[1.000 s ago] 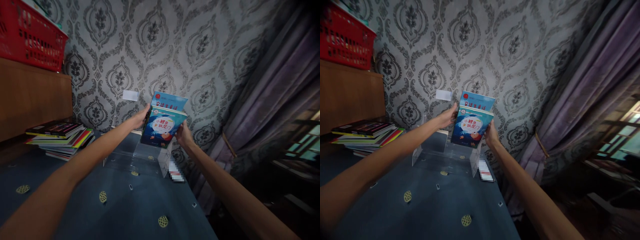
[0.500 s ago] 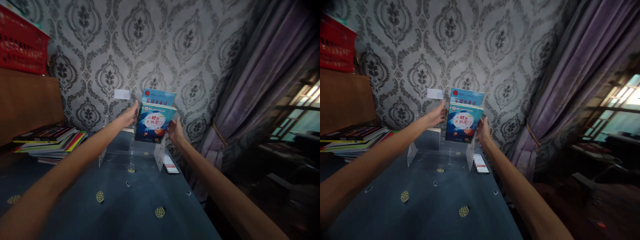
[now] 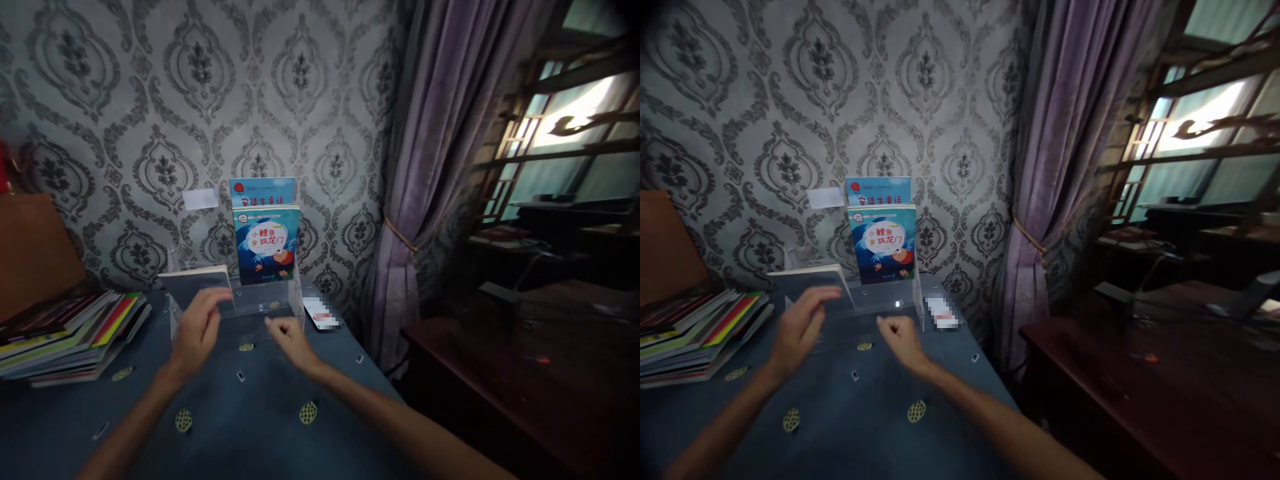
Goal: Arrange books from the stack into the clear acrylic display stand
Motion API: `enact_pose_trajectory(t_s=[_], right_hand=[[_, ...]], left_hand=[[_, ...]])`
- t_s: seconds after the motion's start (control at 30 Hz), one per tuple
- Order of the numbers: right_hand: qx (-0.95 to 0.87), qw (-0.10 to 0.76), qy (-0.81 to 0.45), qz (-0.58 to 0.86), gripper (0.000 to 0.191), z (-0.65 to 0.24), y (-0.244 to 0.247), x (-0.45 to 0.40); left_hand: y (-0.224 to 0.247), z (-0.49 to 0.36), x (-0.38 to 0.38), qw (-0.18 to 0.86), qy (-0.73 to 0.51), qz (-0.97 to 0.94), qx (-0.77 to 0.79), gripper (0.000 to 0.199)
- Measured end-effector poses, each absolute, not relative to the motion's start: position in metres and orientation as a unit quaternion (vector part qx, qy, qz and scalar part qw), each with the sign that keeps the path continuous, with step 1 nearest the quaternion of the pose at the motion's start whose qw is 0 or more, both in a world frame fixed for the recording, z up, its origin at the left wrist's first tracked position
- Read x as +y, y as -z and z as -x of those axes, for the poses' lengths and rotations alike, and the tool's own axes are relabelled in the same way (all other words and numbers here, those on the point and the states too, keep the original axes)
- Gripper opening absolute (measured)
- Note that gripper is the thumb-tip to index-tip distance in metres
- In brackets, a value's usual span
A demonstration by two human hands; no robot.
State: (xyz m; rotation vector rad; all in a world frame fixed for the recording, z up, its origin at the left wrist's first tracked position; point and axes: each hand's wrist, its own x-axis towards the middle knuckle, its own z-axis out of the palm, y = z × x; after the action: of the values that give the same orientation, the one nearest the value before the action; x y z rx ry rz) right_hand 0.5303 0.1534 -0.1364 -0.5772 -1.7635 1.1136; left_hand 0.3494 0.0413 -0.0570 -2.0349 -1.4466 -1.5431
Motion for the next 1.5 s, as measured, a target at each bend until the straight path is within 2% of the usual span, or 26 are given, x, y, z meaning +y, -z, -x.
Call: enact_pose_trajectory(t_s=[0.23,0.4,0.57,1.03,1.23,1.5], right_hand=[[-0.787,0.35,-0.444,0.247,0.047,-0.515,0.191,0.131],[-0.812,0.309,-0.42,0.262,0.045,-0.516,0.199,0.131],[-0.817,0.297,-0.417,0.265,0.047,-0.517,0.193,0.129],[-0.82,0.301,-0.406,0.269,0.048,-0.518,0.193,0.129],[-0.825,0.294,-0.406,0.259,0.047,-0.519,0.194,0.129],[-0.835,0.291,-0.398,0.243,0.046,-0.517,0.199,0.133]], left_hand=[[0.163,-0.375,0.04,0.059,0.452,0.758,-0.467,0.032],[0.204,-0.371,0.045,0.008,0.394,0.768,-0.505,0.03],[0.212,-0.365,0.049,-0.021,0.382,0.761,-0.523,0.028],[0.222,-0.366,0.053,-0.014,0.393,0.752,-0.529,0.027],[0.215,-0.368,0.05,-0.067,0.391,0.74,-0.544,0.024],[0.209,-0.37,0.045,-0.069,0.386,0.748,-0.536,0.024]])
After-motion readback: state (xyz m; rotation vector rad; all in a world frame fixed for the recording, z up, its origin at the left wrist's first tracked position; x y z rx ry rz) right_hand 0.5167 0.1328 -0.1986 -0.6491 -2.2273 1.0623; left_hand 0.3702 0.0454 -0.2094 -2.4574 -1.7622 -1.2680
